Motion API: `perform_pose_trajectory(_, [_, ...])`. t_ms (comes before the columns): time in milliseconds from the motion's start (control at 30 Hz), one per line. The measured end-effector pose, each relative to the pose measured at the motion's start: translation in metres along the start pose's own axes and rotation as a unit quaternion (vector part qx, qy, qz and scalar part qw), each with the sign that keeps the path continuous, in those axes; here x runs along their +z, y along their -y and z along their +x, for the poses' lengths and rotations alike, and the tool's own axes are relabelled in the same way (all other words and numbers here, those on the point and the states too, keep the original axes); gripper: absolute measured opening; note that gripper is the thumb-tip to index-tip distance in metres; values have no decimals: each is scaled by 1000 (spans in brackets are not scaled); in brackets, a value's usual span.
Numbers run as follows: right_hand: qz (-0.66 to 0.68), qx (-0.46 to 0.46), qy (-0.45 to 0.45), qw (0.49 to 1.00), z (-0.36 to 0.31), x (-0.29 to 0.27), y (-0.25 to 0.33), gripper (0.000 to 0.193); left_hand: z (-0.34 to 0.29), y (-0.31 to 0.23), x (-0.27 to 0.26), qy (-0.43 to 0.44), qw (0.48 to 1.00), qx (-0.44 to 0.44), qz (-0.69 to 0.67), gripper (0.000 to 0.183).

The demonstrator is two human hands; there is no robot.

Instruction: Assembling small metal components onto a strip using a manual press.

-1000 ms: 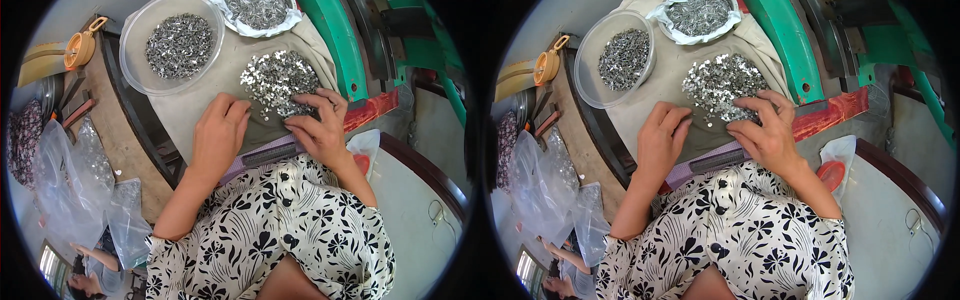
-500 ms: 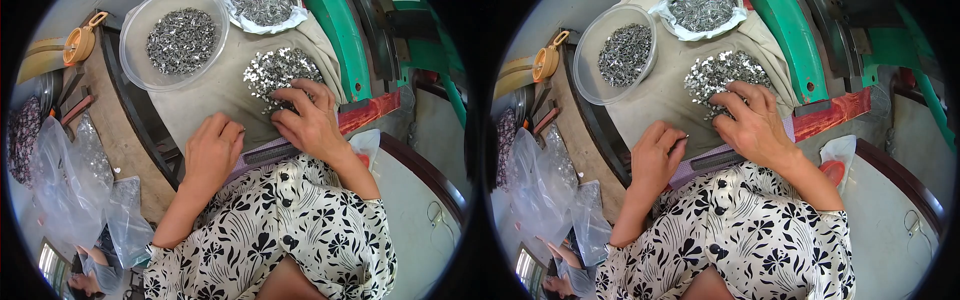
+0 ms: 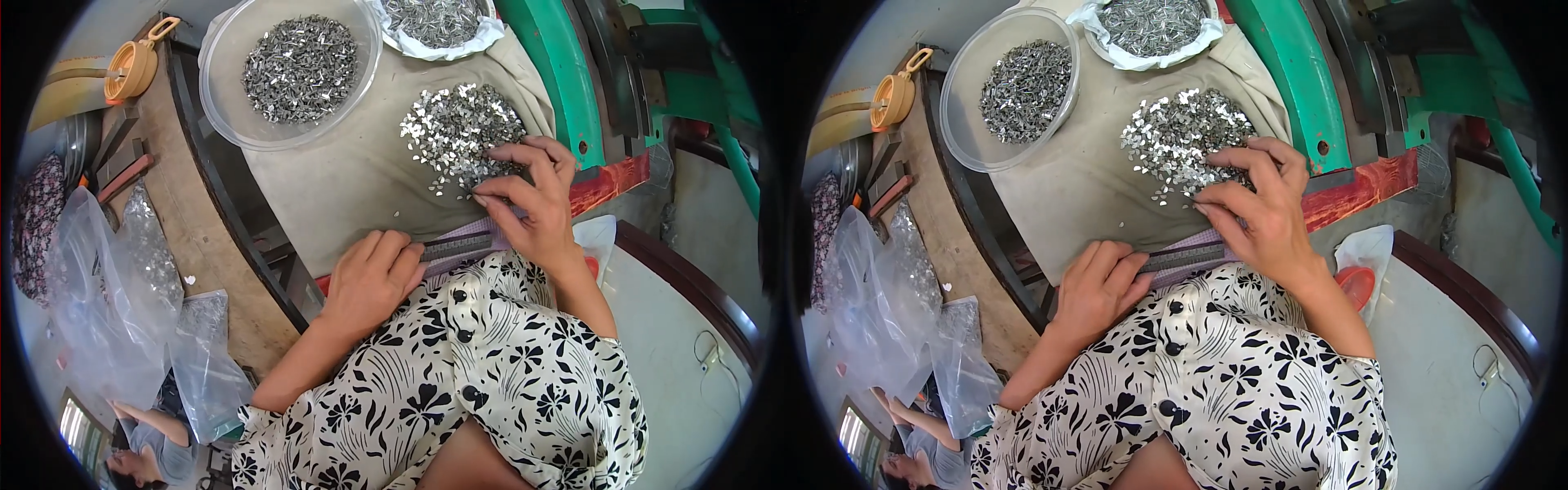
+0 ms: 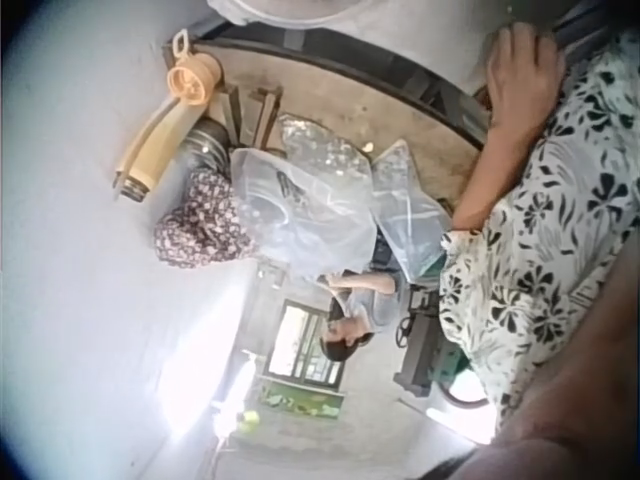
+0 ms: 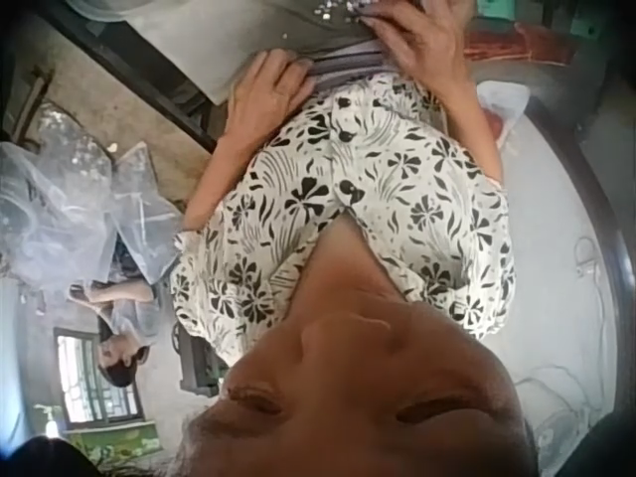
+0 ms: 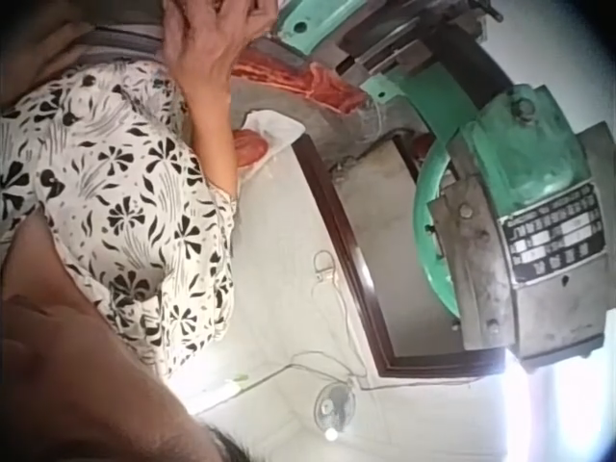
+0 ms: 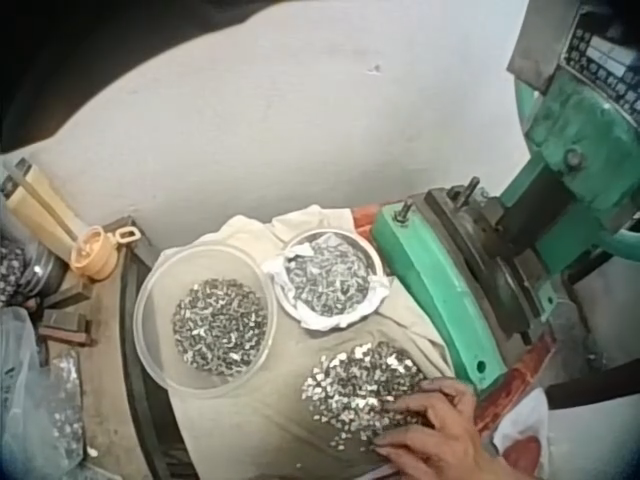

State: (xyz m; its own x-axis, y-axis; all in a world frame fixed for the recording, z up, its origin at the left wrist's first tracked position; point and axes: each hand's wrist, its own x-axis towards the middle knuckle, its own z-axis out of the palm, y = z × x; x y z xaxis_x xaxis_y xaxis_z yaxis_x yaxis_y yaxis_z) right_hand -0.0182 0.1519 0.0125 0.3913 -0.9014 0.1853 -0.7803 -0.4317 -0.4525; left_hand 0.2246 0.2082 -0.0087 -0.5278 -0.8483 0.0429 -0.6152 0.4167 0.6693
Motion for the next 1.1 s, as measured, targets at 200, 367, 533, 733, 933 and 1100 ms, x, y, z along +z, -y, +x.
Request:
perform_pose_trajectory(200, [13, -21, -2, 1000, 0, 14, 6, 17, 9, 0, 5, -16, 999, -6, -47, 22])
perform_pose_trajectory(367, [11, -37, 27, 999, 10, 22, 10, 16, 8, 18, -16, -115, 983, -111, -92, 22])
perform_pose_trajectory(533, [-31, -27, 18, 999, 18, 25, 22, 15, 20, 27, -24, -82, 987, -95, -102, 25])
perform_pose_trajectory(733, [-20, -22, 17, 999, 9, 26, 21, 17, 21, 27, -20, -40, 998, -48, -22, 19])
perform_pose_trajectory(933, [-20, -21, -9, 1000, -3, 31, 21, 21, 19, 22, -13, -89, 987, -106, -76, 13])
perform_pose_trajectory(1100, [23, -27, -21, 999, -10, 34, 20, 20, 8, 1, -1, -91, 986, -73, -117, 16])
